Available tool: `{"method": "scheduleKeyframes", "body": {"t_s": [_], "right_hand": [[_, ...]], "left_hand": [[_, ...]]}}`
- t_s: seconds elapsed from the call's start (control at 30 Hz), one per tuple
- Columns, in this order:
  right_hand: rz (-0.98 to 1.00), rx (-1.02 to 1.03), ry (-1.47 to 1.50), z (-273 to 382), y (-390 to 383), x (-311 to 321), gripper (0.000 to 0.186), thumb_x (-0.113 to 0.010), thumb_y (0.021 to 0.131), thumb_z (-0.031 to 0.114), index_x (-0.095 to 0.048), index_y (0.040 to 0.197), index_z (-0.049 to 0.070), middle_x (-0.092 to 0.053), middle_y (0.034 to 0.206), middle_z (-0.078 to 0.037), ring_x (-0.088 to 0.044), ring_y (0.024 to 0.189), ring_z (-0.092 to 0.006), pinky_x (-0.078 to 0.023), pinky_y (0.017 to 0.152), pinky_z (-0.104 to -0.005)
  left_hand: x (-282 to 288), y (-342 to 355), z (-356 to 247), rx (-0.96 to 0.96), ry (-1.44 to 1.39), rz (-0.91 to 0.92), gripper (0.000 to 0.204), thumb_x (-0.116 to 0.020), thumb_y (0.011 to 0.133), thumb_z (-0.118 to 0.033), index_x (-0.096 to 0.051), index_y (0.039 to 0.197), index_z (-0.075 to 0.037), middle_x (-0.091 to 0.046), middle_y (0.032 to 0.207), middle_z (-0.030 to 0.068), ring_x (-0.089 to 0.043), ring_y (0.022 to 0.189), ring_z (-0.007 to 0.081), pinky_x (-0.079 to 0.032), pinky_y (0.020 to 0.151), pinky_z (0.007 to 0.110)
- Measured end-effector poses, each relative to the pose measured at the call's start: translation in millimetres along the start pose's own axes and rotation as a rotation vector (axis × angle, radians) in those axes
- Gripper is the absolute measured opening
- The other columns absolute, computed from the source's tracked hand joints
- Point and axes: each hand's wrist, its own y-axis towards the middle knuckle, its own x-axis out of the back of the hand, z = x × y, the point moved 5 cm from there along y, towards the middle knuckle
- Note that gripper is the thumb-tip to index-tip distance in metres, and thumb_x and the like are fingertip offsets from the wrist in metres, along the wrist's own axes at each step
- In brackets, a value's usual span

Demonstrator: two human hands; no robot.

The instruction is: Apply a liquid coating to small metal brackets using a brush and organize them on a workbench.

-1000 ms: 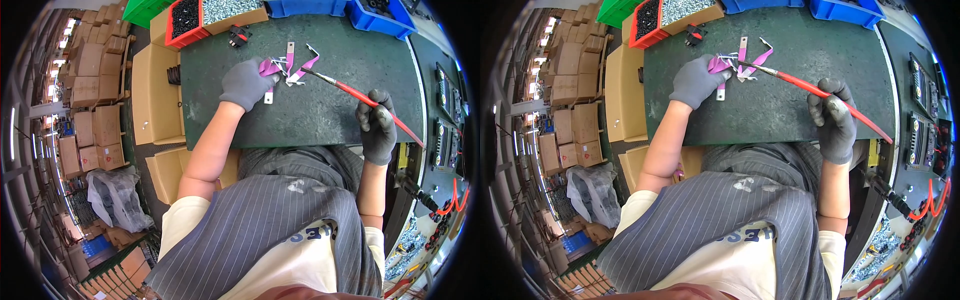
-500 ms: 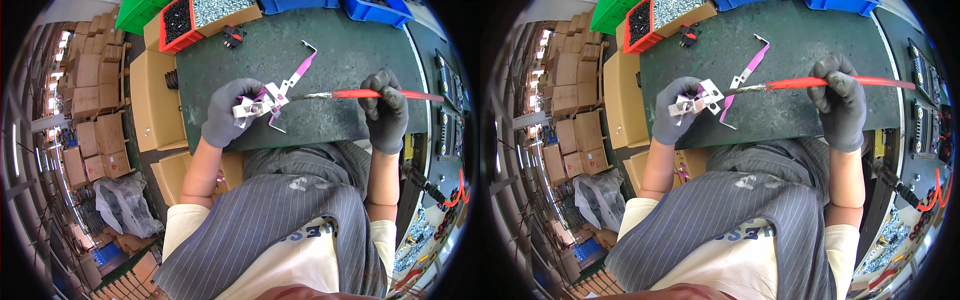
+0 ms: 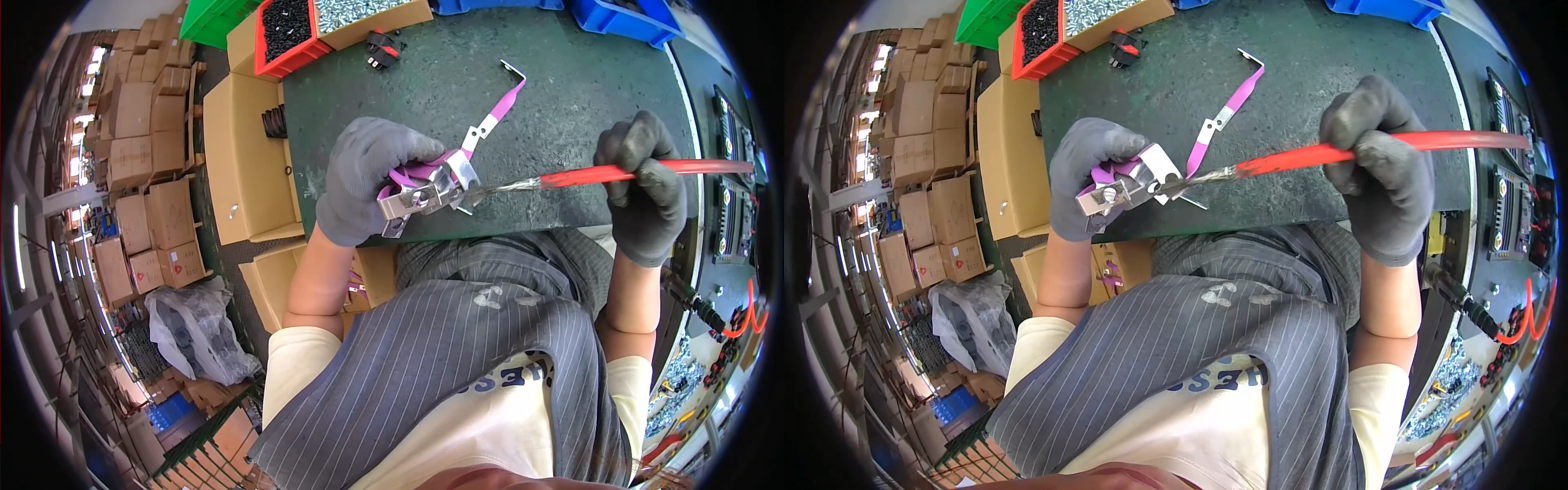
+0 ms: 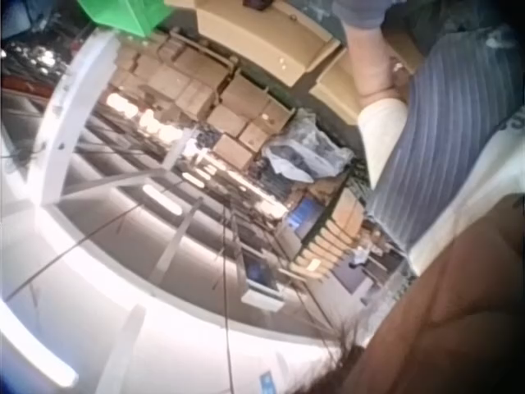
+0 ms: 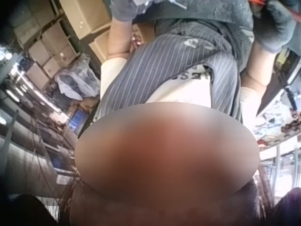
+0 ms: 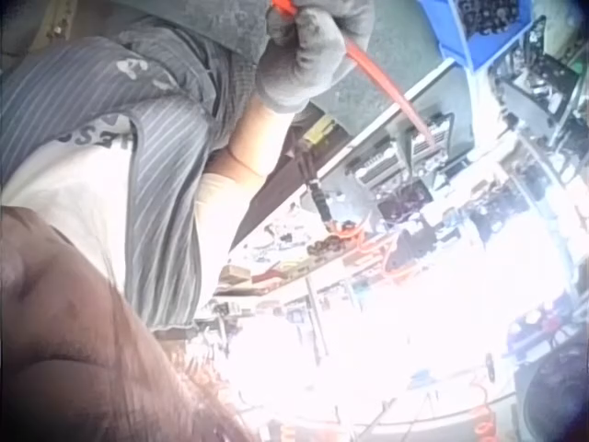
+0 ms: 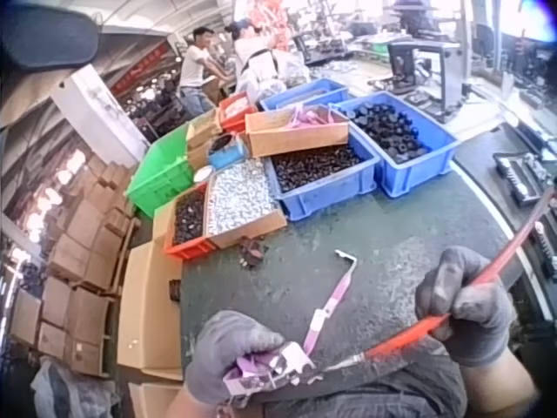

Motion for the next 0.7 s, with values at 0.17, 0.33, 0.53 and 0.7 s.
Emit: {"method": "scheduleKeyframes", "body": {"t_s": [0.17, 0.33, 0.53, 0.7], "right_hand": [[-0.147, -0.022, -0.121, 4.0, -2.6, 9.5, 0.025, -0.056, 0.074, 0.028, -0.044, 0.072, 0.006, -0.037, 0.055, 0.0, -0.03, 0.048, -0.0084, -0.022, 0.048, -0.0228], [-0.051, -0.011, -0.025, -3.0, -7.9, 5.4, 0.023, -0.052, 0.071, 0.024, -0.049, 0.076, 0.001, -0.041, 0.061, -0.001, -0.032, 0.047, -0.0062, -0.023, 0.043, -0.0201], [-0.199, -0.009, -0.086, -12.7, -15.3, 45.4, 0.018, -0.048, 0.075, 0.018, -0.049, 0.079, 0.001, -0.042, 0.063, -0.002, -0.033, 0.046, -0.0067, -0.024, 0.042, -0.0198], [-0.333, -0.096, 0.035, -34.9, -29.4, 70.3, 0.017, -0.05, 0.075, 0.017, -0.05, 0.081, 0.001, -0.045, 0.071, -0.004, -0.036, 0.05, -0.0074, -0.025, 0.041, -0.0186]], "left_hand": [[0.8, -0.8, 1.3, -0.027, 0.002, 0.003, 0.032, -0.067, 0.065, -0.034, -0.061, 0.086, -0.011, -0.06, 0.072, 0.0023, -0.056, 0.067, 0.0229, -0.039, 0.066, 0.033], [-1.7, 2.9, -3.3, -0.022, 0.01, 0.023, 0.032, -0.07, 0.064, -0.03, -0.061, 0.088, -0.01, -0.06, 0.075, 0.004, -0.057, 0.068, 0.024, -0.041, 0.068, 0.034], [-25.9, -17.7, 37.7, 0.433, -0.411, 0.136, 0.034, -0.074, 0.061, -0.006, -0.059, 0.092, -0.003, -0.062, 0.088, 0.0067, -0.06, 0.079, 0.0162, -0.047, 0.069, 0.029], [-53.2, -9.7, 26.0, -0.037, 0.011, 0.676, 0.023, -0.066, 0.07, -0.022, -0.065, 0.092, -0.019, -0.056, 0.08, 0.0025, -0.052, 0.082, 0.0225, -0.038, 0.085, 0.035]]}}
